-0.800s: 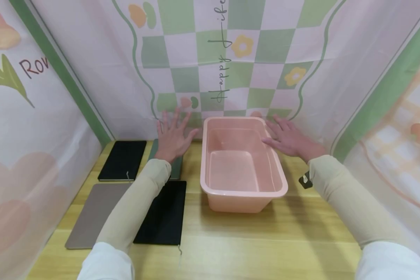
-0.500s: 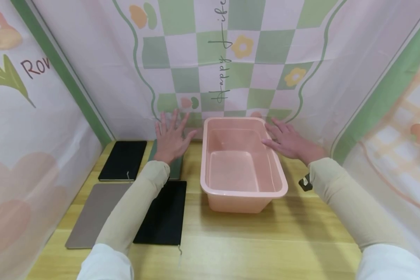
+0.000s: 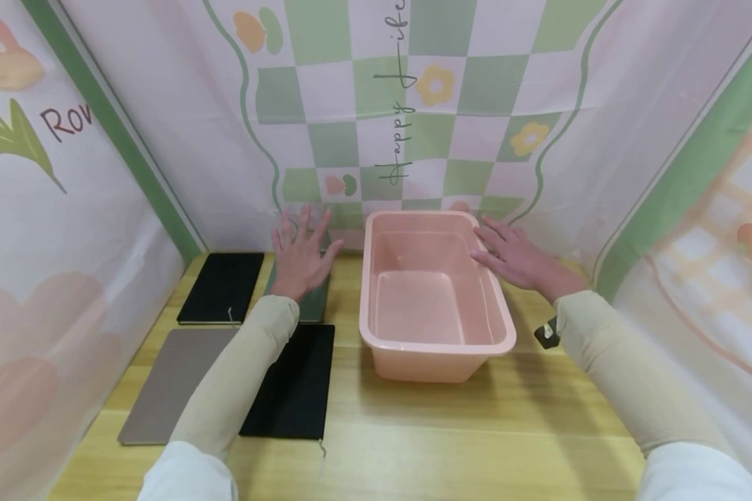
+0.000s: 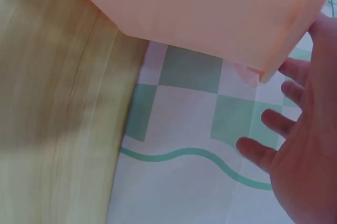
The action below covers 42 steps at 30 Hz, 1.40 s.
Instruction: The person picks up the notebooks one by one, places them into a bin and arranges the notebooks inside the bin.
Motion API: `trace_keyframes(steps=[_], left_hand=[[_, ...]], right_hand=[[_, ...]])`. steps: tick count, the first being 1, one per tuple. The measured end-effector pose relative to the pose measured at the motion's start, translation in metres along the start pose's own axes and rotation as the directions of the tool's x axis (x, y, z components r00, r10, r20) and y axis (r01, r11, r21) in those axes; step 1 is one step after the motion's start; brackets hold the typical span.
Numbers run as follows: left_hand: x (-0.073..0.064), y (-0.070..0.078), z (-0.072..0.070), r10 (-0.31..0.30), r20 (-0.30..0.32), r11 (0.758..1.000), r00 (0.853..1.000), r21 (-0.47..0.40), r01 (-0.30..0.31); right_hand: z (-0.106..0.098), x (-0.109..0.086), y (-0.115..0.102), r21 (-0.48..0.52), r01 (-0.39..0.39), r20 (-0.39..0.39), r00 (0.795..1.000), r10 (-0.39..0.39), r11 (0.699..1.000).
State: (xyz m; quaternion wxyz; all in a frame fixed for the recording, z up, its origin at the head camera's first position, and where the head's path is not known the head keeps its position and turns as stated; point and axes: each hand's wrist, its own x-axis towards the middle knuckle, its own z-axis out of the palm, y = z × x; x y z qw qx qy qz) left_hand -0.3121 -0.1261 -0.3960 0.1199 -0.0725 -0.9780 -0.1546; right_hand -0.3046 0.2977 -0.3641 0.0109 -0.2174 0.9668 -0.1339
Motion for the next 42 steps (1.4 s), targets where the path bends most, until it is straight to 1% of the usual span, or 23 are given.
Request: trace_keyframes(steps=[3,9,15,19,22,28,33,42], left_hand=[[-0.002,-0.005,0.004,-0.016,0.012,1.0,1.0,-0.005,0.016],[-0.006,-0.013,0.01,-0.046,0.017,0.999,0.999,-0.019,0.046],[-0.008,-0.018,0.015,-0.058,0.044,0.998,0.997,-0.02,0.059],[-0.01,-0.023,0.016,-0.068,0.045,0.997,0.997,-0.031,0.07],[-0.013,-0.027,0.019,-0.07,0.04,0.997,0.997,-0.038,0.071],[-0.019,-0.038,0.026,-0.086,0.049,0.996,0.995,-0.028,0.088],[-0.023,-0.048,0.029,-0.107,0.053,0.994,0.993,-0.024,0.108],[-0.029,-0.061,0.033,-0.152,0.072,0.984,0.986,-0.086,0.158]], right_hand=[[0.001,-0.003,0.002,0.049,0.017,-0.017,1.0,-0.016,0.999],[0.003,-0.006,0.006,0.132,0.052,-0.038,0.998,-0.047,0.99],[0.008,-0.008,0.012,0.198,0.032,-0.041,0.999,-0.024,0.98],[0.01,-0.009,0.014,0.254,0.024,-0.052,0.999,-0.011,0.967],[0.012,-0.01,0.015,0.273,0.027,-0.067,0.998,-0.008,0.962],[0.014,-0.013,0.013,0.315,0.03,-0.094,0.996,0.0,0.949],[0.013,-0.014,0.011,0.33,0.025,-0.088,0.996,0.004,0.944],[0.015,-0.013,0.015,0.327,0.002,-0.069,0.997,0.022,0.945]])
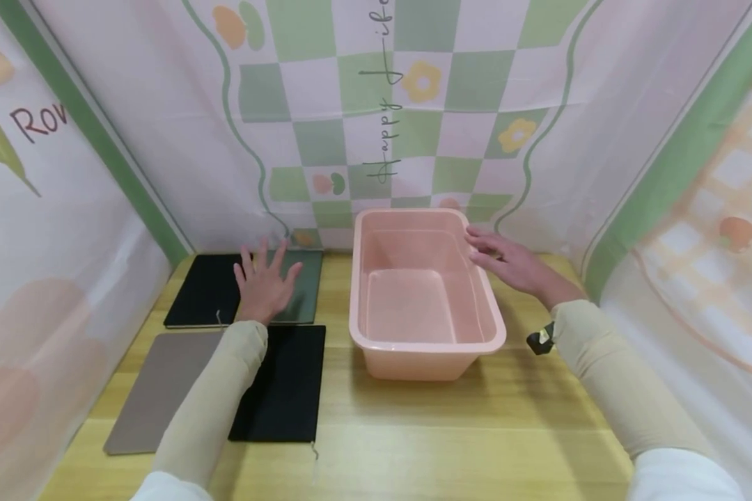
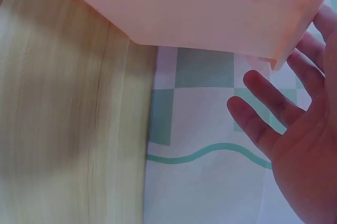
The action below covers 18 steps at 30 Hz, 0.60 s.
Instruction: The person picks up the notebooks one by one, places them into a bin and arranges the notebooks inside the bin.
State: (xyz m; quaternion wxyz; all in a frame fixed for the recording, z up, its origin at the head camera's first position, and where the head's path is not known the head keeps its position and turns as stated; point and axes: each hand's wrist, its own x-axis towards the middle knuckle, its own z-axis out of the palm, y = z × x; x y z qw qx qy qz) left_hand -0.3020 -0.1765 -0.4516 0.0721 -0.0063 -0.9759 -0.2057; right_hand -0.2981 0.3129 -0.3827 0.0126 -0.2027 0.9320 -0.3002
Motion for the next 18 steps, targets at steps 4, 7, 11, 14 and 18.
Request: trace_keyframes(steps=[4,7,11,14,18], left_hand=[[-0.002,-0.005,0.0,-0.015,0.003,0.999,1.0,-0.029,0.015],[-0.004,-0.006,0.0,-0.026,0.016,0.999,1.0,-0.037,0.026],[-0.006,-0.009,0.001,-0.041,0.034,0.998,0.999,-0.05,0.043],[-0.005,-0.011,0.003,-0.061,0.052,0.995,0.997,-0.07,0.065],[-0.006,-0.014,0.005,-0.099,0.092,0.99,0.991,-0.089,0.107]], right_hand=[[0.001,0.001,0.001,0.009,-0.002,0.005,1.0,0.002,1.0],[0.0,0.001,0.001,0.013,-0.008,0.01,1.0,0.008,1.0],[-0.001,0.001,0.0,0.01,-0.006,0.015,1.0,0.006,1.0],[-0.001,0.001,0.0,0.004,-0.003,0.019,1.0,0.003,1.0],[-0.002,0.001,0.0,-0.014,0.008,0.027,1.0,-0.008,1.0]])
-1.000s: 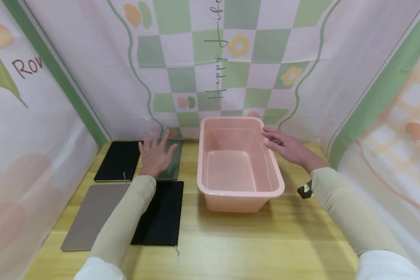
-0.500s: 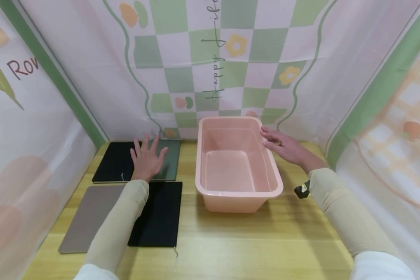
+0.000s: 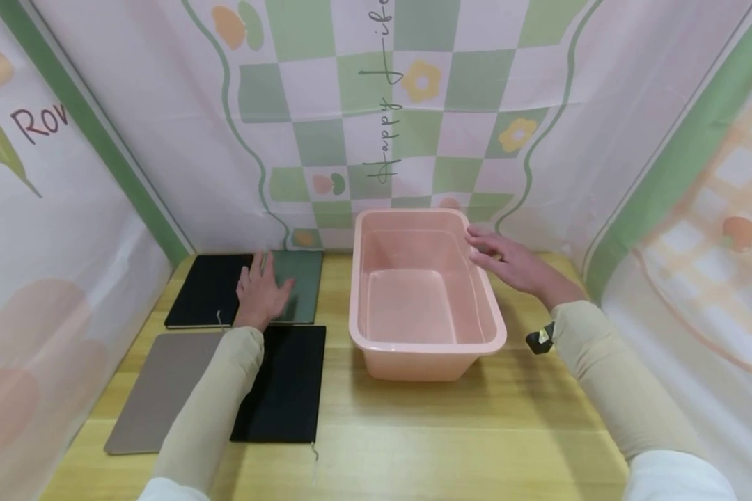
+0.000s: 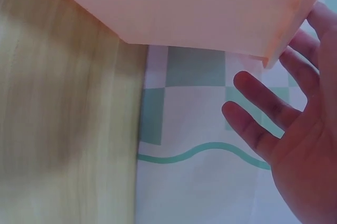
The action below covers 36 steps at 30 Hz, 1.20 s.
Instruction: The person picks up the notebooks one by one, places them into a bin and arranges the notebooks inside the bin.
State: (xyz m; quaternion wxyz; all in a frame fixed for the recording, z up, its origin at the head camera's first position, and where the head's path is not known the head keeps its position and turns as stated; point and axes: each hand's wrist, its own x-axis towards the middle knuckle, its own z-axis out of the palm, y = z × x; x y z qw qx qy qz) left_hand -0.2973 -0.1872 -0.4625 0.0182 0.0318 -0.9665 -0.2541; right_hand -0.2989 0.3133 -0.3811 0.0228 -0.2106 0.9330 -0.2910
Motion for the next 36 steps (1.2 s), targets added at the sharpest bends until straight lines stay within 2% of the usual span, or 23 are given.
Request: trace_keyframes(steps=[7,15,20,32,36], left_hand=[[-0.002,-0.003,0.0,-0.047,0.018,0.999,0.999,-0.027,0.047],[-0.005,-0.009,0.004,-0.094,0.082,0.995,0.992,-0.024,0.096],[-0.006,-0.014,0.007,-0.104,0.124,0.994,0.987,-0.016,0.107],[-0.007,-0.017,0.003,-0.126,0.172,0.992,0.977,-0.002,0.128],[-0.007,-0.017,0.002,-0.153,0.186,0.988,0.971,-0.001,0.156]], right_hand=[[-0.003,0.001,-0.002,-0.02,0.028,0.011,1.0,-0.027,0.999],[-0.002,0.0,-0.004,-0.025,0.022,0.018,1.0,-0.021,0.999],[-0.001,-0.001,-0.004,-0.029,0.014,0.02,1.0,-0.013,0.999],[-0.002,-0.001,-0.002,-0.014,0.0,0.026,1.0,0.001,1.0],[-0.003,-0.002,-0.003,-0.023,-0.002,0.025,1.0,0.003,1.0]])
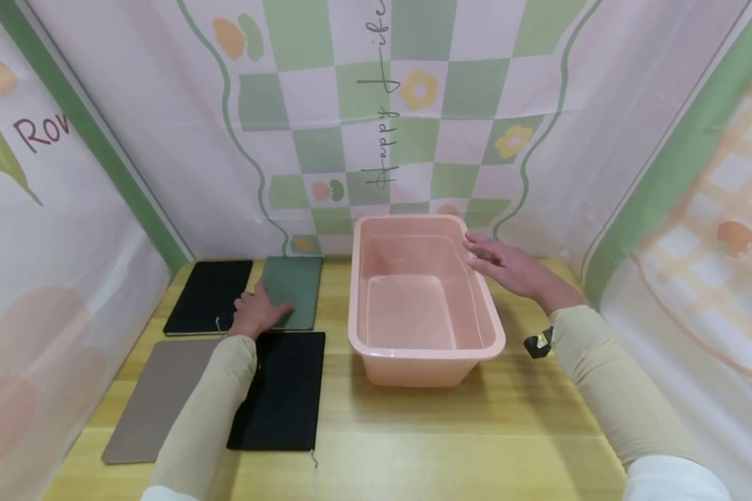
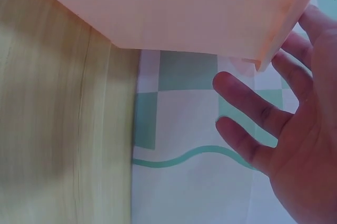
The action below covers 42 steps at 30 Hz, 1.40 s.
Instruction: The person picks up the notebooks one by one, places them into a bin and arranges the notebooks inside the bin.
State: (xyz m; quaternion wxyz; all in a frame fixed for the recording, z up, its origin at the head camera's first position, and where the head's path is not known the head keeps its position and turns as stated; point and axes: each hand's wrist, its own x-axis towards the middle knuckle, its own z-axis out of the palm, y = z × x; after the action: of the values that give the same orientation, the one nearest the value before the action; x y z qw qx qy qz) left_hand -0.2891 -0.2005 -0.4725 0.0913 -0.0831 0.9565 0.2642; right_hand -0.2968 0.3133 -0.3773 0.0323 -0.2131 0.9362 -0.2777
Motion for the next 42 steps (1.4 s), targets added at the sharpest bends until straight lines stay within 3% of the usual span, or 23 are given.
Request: trace_keyframes(steps=[7,14,23,32,42], left_hand=[[0.0,0.003,-0.002,-0.072,0.026,0.997,0.997,0.025,0.072],[0.003,0.005,-0.005,-0.099,0.027,0.994,0.995,0.037,0.098],[0.009,0.006,-0.007,-0.132,-0.011,0.991,0.991,-0.03,0.132],[0.012,0.006,-0.005,-0.091,-0.099,0.994,0.991,-0.066,0.085],[0.011,0.004,-0.004,-0.038,-0.107,0.998,0.994,-0.05,0.033]], right_hand=[[0.0,-0.001,-0.001,-0.011,-0.012,0.0,1.0,0.012,1.0],[-0.001,-0.001,-0.004,-0.003,-0.025,-0.001,1.0,0.025,1.0],[-0.002,-0.002,-0.004,0.004,-0.035,-0.008,0.999,0.035,0.999],[-0.002,-0.002,-0.004,-0.002,-0.039,-0.005,0.999,0.039,0.999],[0.002,-0.004,-0.003,0.018,-0.048,-0.001,0.999,0.048,0.999]])
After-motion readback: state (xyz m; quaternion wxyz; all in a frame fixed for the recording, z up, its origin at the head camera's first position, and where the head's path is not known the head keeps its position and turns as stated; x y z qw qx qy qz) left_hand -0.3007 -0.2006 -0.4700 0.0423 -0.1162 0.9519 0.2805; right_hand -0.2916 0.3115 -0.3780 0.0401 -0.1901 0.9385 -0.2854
